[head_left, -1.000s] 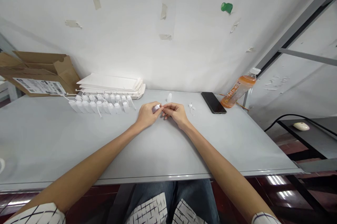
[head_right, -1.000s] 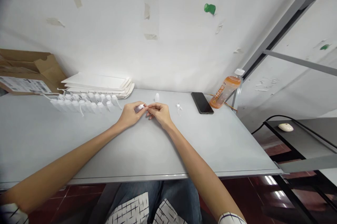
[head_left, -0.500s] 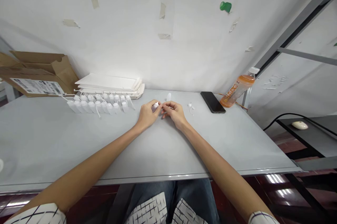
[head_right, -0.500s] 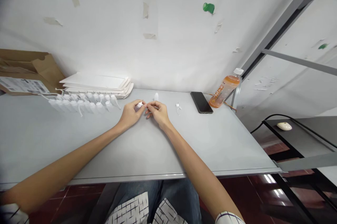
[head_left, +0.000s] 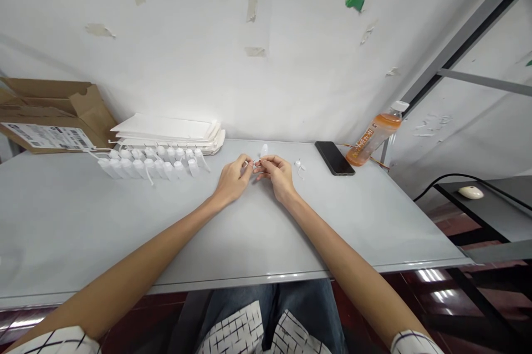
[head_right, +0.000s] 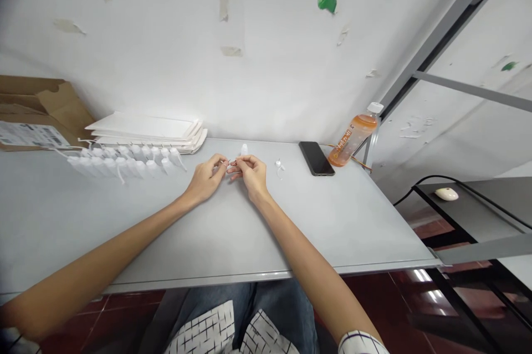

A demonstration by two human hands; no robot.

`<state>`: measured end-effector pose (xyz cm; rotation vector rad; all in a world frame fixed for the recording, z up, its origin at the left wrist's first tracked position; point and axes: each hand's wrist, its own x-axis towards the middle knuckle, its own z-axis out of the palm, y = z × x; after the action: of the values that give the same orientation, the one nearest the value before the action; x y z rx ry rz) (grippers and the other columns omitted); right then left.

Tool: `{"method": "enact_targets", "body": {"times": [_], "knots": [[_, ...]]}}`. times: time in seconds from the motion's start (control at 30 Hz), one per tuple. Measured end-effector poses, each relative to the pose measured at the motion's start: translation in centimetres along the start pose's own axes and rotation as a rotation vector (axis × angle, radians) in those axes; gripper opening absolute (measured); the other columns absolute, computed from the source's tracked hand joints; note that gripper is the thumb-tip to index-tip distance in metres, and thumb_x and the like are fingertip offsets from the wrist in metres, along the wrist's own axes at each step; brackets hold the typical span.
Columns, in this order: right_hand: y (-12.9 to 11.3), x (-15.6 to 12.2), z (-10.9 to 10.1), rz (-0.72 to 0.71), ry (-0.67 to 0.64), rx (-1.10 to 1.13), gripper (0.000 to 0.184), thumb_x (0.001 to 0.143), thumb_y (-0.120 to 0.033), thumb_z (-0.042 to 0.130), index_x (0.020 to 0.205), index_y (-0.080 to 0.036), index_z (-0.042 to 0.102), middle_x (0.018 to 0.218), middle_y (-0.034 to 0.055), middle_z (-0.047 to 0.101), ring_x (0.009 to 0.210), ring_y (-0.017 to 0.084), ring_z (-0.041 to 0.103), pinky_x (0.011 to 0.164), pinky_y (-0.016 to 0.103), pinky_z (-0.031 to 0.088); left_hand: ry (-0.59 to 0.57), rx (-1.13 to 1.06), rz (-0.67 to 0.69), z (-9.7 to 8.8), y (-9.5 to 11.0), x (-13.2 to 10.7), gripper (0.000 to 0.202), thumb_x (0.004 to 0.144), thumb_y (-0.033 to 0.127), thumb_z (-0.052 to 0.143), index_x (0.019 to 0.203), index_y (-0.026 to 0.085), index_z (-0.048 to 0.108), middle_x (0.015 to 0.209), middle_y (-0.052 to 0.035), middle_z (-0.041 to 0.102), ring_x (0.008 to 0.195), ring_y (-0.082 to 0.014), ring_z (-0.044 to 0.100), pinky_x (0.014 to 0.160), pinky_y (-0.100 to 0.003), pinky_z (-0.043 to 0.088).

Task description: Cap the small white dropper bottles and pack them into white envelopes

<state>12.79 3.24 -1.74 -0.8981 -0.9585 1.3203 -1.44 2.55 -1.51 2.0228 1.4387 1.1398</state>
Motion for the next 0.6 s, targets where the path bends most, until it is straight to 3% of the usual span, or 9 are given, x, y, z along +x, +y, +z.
{"method": "enact_targets", "body": {"times": [0.43, 0.6], "knots": [[0.45, -0.21, 0.28, 0.016, -0.037, -0.044, 0.009, 0.068, -0.022, 0.067, 0.067, -0.017, 0.06, 0.06, -0.0027, 0.053, 0.046, 0.009, 0.045, 0.042, 0.026, 0.047, -0.044, 0.026, 0.007, 0.3, -0.06, -0.09, 0.021, 0.089, 0.035, 0.045, 0.081, 0.022, 0.06, 0.067, -0.0003, 0.064, 0.066, -0.0175, 0.058, 0.063, -0.027, 0.04], [0.73, -0.27, 0.46, 0.018, -0.036, -0.05, 0.009, 0.066, -0.024, 0.067, 0.067, -0.018, 0.061, 0.055, -0.0042, 0.05, 0.045, 0.008, 0.043, 0.041, 0.025, 0.046, 0.004, 0.061, -0.051, 0.42, 0.3, -0.21, 0.019, 0.086, 0.033, 0.048, 0.076, 0.022, 0.059, 0.06, 0.0009, 0.061, 0.062, -0.0175, 0.056, 0.061, -0.028, 0.039]]}}
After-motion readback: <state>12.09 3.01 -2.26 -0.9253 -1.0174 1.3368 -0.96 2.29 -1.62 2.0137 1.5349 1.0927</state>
